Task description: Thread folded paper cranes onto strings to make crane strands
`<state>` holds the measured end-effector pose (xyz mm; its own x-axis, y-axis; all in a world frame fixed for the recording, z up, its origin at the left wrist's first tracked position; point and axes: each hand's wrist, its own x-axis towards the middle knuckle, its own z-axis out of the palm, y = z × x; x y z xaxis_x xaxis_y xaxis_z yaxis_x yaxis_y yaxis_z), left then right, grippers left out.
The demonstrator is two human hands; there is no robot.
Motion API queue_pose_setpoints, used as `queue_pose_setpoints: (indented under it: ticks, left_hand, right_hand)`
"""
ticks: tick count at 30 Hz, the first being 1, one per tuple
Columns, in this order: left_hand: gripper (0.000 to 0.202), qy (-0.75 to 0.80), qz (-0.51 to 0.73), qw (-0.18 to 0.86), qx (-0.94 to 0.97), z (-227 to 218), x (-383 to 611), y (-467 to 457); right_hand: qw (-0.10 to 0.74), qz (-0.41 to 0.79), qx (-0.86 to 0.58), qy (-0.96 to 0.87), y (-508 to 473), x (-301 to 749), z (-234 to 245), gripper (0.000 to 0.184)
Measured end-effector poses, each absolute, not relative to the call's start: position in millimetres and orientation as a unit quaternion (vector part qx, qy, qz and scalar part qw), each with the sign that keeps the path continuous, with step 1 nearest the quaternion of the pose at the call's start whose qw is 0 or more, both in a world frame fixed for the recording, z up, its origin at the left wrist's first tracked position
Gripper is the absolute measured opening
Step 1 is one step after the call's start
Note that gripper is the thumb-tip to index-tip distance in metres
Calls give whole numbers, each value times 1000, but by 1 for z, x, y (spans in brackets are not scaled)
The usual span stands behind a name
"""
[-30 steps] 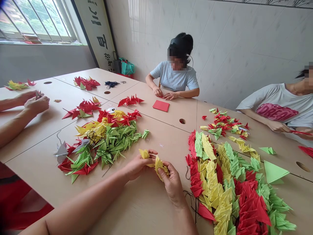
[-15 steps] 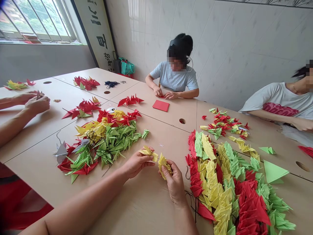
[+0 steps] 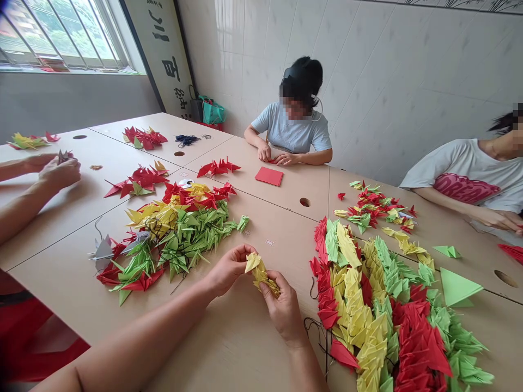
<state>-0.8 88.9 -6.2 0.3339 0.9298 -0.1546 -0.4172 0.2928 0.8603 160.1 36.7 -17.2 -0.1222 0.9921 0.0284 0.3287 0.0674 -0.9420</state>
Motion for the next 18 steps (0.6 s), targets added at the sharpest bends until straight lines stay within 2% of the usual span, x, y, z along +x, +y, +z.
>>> queue_pose_setpoints:
  ticks: [7,13,18]
  left_hand:
    - [31,361,442,731,373,-5,0,88]
    - [37,352,420,750,371,-2,-1,85]
    - [45,333,467,713,403,4,-2,82]
  right_hand:
    - [419,496,-524,-551,39,159,-20,37]
    - [399,460,-542,-578,41,160,-15,35]
    - [436,474,-551,-531,42,159,-11,37]
